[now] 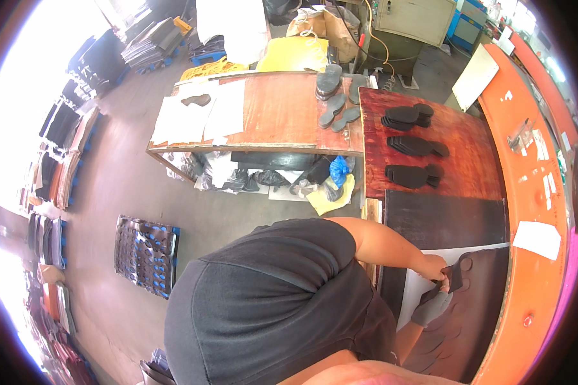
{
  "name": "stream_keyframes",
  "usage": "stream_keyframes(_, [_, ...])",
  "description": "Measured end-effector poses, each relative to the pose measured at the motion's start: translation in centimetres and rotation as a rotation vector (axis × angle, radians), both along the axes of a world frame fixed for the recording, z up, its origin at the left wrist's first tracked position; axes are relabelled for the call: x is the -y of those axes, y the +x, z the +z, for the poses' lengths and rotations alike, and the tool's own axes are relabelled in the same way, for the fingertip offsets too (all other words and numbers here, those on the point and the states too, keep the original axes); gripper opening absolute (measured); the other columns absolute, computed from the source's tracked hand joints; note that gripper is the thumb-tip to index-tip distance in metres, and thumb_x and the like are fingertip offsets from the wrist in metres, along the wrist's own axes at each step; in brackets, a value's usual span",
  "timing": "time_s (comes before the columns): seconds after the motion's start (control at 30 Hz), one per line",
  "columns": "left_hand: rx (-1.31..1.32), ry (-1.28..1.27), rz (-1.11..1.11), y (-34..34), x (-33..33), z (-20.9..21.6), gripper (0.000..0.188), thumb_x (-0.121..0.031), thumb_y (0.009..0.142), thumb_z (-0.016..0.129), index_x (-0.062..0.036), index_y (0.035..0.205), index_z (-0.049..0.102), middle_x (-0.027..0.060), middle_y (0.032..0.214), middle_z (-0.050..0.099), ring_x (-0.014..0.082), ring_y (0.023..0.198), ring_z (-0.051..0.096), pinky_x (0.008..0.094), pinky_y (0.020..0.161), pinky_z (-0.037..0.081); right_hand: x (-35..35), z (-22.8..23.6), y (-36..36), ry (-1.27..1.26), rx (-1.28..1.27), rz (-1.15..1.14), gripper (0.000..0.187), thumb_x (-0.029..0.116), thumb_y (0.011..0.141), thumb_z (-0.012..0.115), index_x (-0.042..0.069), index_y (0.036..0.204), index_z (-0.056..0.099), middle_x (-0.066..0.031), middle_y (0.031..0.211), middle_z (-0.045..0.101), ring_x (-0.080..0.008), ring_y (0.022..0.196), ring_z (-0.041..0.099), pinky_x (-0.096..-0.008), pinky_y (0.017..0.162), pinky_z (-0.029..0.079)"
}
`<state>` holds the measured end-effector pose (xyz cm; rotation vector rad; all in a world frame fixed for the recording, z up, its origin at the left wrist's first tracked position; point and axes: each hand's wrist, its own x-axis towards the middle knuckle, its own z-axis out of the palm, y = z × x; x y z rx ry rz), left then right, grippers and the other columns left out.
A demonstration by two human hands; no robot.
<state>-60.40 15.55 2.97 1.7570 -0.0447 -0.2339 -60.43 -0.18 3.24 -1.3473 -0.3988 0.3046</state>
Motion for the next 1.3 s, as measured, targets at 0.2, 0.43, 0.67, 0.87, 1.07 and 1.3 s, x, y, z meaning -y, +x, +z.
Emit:
stream_keyframes(0.2, [-0.106,-0.057,0.082,-0.6,-0.3,0.5,0.023,-0.02,0.084,0.05,0.0013,0.089,0.058,0.0094,0.065,0.064,0.0182,0.047,0.058,0.0324,0.038,0.044,1.6,-0.2,1.7,0.109,-0.333,-0.075,0.041,0.03,0.096,0.037,-0.001,0.118,0.054,-0.0117,0.116,0.056,-0.0214,0.107,0.052,-0.0348,0.093,0.039])
stream_keyframes(0.43, [-0.186,-0.074,0.206,-1.4,-2.7,0.5,0.024,-0.018,0.081,0.052,0.003,0.09,0.057,0.0124,0.068,0.065,0.0192,0.048,0.059,0.0337,0.04,0.048,4.0,2.0,3.3,0.41,-0.362,-0.294,0.038,0.032,0.095,0.038,0.004,0.115,0.055,-0.0104,0.109,0.059,-0.0202,0.099,0.054,-0.0365,0.09,0.043])
stream_keyframes(0.67, [-0.384,-0.355,0.216,-5.1,-6.6,-0.3,0.02,-0.019,0.082,0.064,-0.0027,0.091,0.058,0.0115,0.074,0.062,0.0134,0.048,0.052,0.0275,0.04,0.045,3.5,4.4,1.8,0.283,-0.33,-0.402,0.043,0.025,0.093,0.043,-0.002,0.127,0.042,-0.0166,0.123,0.056,-0.0273,0.111,0.054,-0.0388,0.096,0.043])
stream_keyframes(0.87, [-0.416,-0.393,0.211,-7.8,-8.0,-0.2,0.028,-0.019,0.087,0.061,-0.0047,0.11,0.053,0.0081,0.08,0.062,0.012,0.055,0.055,0.0253,0.047,0.047,1.7,2.7,0.3,-0.922,0.952,-0.489,0.024,0.023,0.093,0.05,0.005,0.095,0.066,-0.0072,0.086,0.063,-0.0142,0.084,0.058,-0.0289,0.077,0.046])
stream_keyframes(1.07, [-0.554,-0.448,-0.012,-9.3,-9.2,0.2,0.027,-0.016,0.087,0.057,-0.0063,0.111,0.052,0.0114,0.094,0.063,0.0213,0.079,0.063,0.0342,0.069,0.051,-3.2,1.1,-2.7,-0.666,0.668,-0.334,0.022,0.024,0.084,0.055,0.004,0.075,0.056,-0.0177,0.075,0.057,-0.0378,0.074,0.055,-0.0462,0.064,0.041])
stream_keyframes(1.3, [-0.564,-0.577,-0.069,-9.3,-9.2,-1.2,0.028,-0.008,0.081,0.057,-0.001,0.108,0.054,0.0142,0.097,0.063,0.0273,0.088,0.063,0.0423,0.076,0.052,-4.0,4.8,-3.2,-0.73,0.7,-0.303,0.021,0.021,0.086,0.054,0.002,0.077,0.051,-0.0182,0.074,0.054,-0.039,0.073,0.053,-0.0444,0.062,0.039])
